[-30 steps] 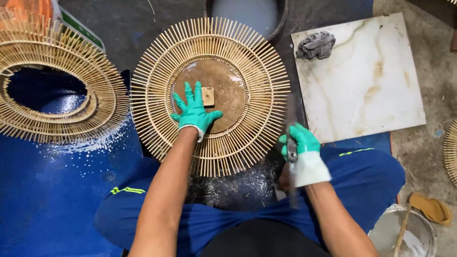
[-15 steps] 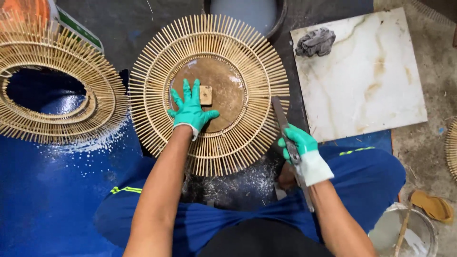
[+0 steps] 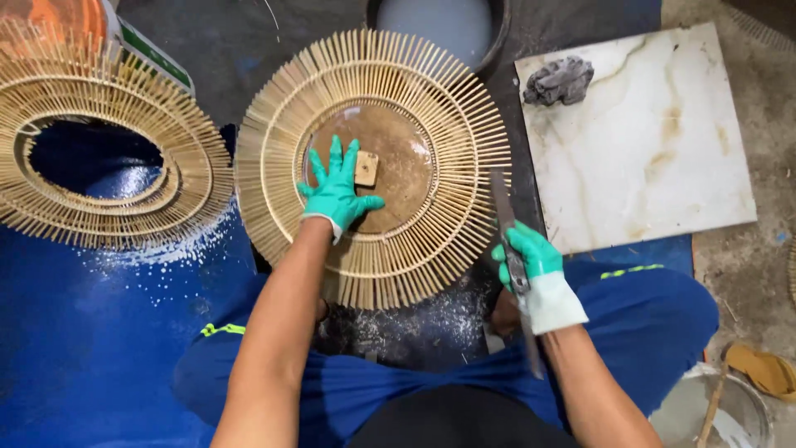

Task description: Scraping and applying finishing liquid to circular bamboo furniture frames.

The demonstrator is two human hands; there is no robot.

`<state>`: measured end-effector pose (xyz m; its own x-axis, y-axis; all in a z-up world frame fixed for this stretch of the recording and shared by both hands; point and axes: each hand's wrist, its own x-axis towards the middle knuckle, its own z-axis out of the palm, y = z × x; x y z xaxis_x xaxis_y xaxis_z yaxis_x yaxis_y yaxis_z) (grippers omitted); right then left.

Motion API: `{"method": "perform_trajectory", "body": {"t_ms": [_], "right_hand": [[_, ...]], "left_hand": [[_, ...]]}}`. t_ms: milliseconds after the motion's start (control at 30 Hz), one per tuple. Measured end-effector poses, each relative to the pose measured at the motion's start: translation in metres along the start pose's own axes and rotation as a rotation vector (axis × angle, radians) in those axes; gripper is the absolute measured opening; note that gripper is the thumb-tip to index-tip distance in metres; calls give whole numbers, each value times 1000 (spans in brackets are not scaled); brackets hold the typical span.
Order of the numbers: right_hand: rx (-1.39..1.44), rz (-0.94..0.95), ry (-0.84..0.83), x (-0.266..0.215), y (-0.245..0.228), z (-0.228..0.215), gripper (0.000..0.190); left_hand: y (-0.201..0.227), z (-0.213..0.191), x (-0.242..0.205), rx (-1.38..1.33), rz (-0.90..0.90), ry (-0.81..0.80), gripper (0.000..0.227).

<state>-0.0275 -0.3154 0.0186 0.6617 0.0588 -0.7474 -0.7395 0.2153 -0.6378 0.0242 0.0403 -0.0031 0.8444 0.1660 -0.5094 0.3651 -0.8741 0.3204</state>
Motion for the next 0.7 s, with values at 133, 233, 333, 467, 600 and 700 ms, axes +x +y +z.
{"method": "perform_trajectory", "body": {"t_ms": [133,233,333,467,600,700], "right_hand": [[52,-107,6,0,5,4,38],[70,-155,41,0,10,8,40],[44,-128,69,0,9,7,40],[17,-51,58,5,8,4,42],[17,-39,-1,4,11,-3,43],[30,-68,34,1,7,-7,42]], "left_hand": [[-3,9,4,73,115,103,126],[11,13,-12,-19,-23,63,122],[20,10,-17,-21,-84,86,123],[10,8,-14,-46,-52,90,123],[4,-1,-10,-19,16,59,123],[-10,-2,-3,-3,146,79,120]]}}
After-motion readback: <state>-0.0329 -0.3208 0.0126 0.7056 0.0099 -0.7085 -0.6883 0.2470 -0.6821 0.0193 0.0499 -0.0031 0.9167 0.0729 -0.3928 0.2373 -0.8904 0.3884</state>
